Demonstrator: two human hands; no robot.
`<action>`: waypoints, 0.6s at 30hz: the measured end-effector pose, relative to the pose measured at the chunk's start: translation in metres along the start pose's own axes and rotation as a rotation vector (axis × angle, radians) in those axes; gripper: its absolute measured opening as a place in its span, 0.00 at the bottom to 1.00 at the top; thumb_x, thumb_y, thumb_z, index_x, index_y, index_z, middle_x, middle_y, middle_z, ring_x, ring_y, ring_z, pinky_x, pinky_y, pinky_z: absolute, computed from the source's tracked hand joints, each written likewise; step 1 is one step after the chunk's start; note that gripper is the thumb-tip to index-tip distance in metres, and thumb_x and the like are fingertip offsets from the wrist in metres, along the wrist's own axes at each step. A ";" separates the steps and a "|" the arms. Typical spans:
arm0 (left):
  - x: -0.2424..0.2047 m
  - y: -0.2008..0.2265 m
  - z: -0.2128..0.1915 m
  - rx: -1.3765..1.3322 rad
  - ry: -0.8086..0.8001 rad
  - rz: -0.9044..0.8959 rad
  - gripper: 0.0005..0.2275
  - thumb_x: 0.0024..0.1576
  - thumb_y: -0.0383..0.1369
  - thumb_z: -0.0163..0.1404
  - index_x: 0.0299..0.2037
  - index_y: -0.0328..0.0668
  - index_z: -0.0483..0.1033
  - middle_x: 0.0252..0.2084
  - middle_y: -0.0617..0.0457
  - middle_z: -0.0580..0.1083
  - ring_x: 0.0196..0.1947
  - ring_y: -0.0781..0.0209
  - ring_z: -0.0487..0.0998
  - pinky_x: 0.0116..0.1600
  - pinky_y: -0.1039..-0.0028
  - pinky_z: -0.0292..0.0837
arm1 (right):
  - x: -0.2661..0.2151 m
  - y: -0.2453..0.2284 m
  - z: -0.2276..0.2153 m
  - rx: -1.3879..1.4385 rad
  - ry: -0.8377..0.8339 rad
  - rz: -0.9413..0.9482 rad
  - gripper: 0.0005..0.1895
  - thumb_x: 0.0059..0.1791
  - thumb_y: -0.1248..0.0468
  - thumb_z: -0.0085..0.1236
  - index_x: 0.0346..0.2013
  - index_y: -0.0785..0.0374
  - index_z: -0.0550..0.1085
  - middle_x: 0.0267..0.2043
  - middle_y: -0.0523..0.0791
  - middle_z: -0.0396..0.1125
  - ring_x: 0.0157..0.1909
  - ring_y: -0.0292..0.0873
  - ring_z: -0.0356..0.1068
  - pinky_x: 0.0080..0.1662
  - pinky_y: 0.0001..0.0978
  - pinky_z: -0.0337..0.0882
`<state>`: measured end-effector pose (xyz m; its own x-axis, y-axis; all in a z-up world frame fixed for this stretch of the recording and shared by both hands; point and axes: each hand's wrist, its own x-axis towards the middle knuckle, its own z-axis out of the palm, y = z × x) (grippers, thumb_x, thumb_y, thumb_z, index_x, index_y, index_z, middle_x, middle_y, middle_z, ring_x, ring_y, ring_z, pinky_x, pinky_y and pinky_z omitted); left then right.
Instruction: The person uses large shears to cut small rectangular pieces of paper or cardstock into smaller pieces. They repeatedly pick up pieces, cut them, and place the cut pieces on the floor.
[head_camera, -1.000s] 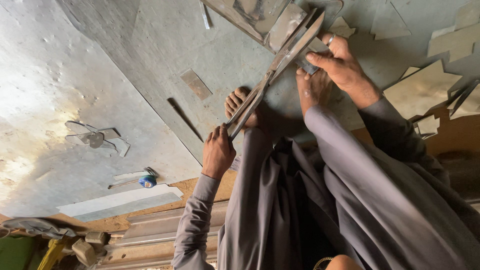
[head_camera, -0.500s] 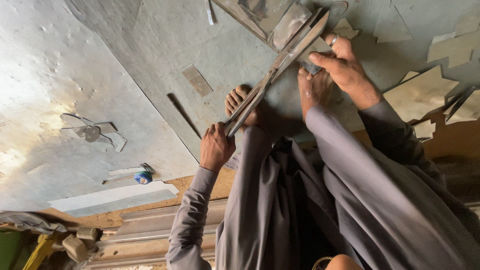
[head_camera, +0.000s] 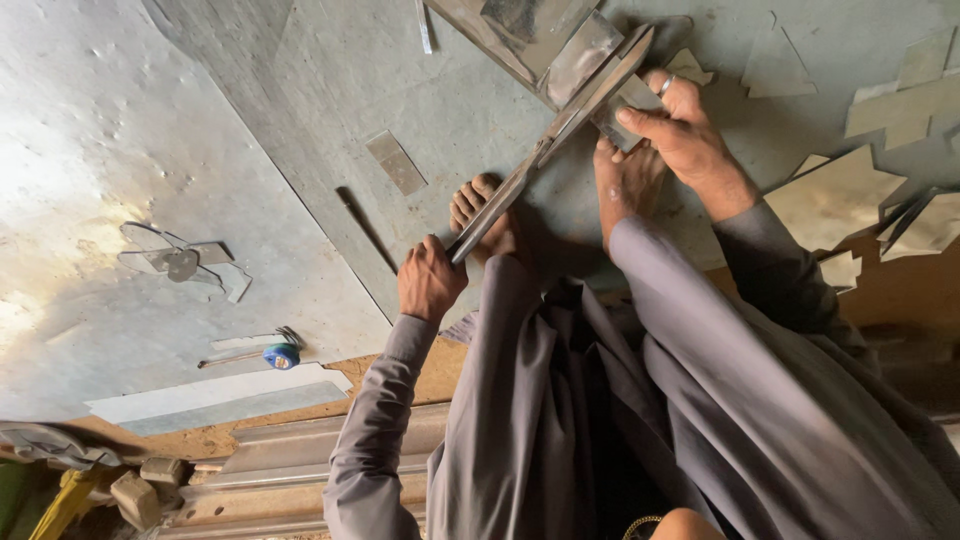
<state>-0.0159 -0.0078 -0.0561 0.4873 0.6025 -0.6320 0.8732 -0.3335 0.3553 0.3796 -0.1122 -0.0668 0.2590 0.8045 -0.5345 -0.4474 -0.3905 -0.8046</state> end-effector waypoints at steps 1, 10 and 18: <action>0.001 -0.001 0.001 0.004 0.007 0.001 0.11 0.51 0.33 0.53 0.33 0.30 0.68 0.31 0.33 0.74 0.33 0.33 0.77 0.39 0.50 0.73 | 0.001 -0.001 0.000 0.033 0.017 0.030 0.15 0.56 0.70 0.57 0.56 0.68 0.69 0.54 0.45 0.69 0.52 0.37 0.72 0.49 0.29 0.77; 0.001 0.007 0.006 0.080 0.010 -0.031 0.10 0.54 0.35 0.52 0.33 0.34 0.68 0.30 0.36 0.75 0.32 0.37 0.78 0.35 0.52 0.74 | -0.013 -0.031 0.003 0.036 0.089 0.017 0.07 0.57 0.71 0.53 0.50 0.69 0.70 0.43 0.46 0.71 0.41 0.40 0.75 0.42 0.32 0.77; -0.014 0.030 -0.004 0.193 0.113 0.092 0.14 0.49 0.35 0.56 0.37 0.35 0.68 0.32 0.41 0.73 0.35 0.40 0.76 0.39 0.52 0.70 | -0.039 -0.052 -0.002 0.137 0.388 -0.210 0.04 0.62 0.73 0.59 0.43 0.68 0.73 0.39 0.43 0.67 0.42 0.36 0.69 0.46 0.34 0.76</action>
<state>0.0037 -0.0231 -0.0341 0.5706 0.6369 -0.5184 0.8150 -0.5166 0.2624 0.3950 -0.1244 -0.0046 0.6455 0.6227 -0.4421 -0.4531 -0.1538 -0.8781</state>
